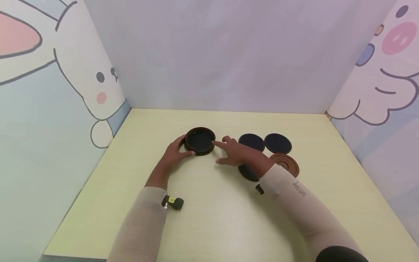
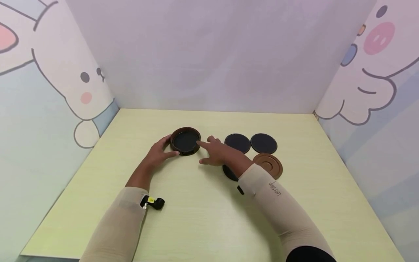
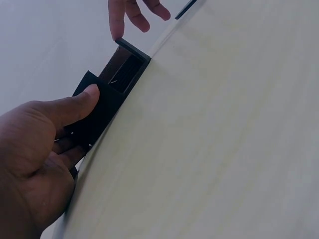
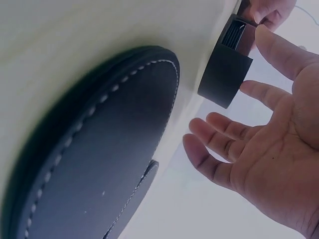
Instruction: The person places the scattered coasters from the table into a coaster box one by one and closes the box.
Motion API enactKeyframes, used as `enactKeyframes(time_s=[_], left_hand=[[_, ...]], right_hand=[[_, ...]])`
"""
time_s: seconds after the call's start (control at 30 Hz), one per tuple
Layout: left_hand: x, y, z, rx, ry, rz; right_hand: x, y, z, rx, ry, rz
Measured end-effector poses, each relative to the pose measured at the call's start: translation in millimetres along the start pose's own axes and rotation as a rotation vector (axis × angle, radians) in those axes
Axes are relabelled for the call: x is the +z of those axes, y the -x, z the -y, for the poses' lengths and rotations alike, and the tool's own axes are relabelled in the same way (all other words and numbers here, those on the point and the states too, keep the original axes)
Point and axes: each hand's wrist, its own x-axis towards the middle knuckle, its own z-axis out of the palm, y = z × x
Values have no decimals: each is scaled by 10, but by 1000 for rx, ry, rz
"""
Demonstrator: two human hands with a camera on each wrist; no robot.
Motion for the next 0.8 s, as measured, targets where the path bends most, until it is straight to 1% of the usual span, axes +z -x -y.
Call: enactKeyframes(time_s=[0.2,0.33,0.4,0.5,0.63,0.73,0.8], left_hand=[[-4,-6,-12,16,4,0],[-2,-4,-17,23,5,2],[-1,4,-17,17,2,2],[1,15,-14,14,-1,0],[3,4,0,27,-2,-2],[3,-3,9,31,2,-4],[3,-2,9,33,7,-4]], right_hand=[[14,3,-34,1,-9,-9],[19,41,-78,24,4,-17],[19,74,-96,60,18,-7],[8,132,-111,137,51,19],[-14,219,-123,238,77,41],[-10,286,-144,283,102,47],[2,325,-156,296,128,49]])
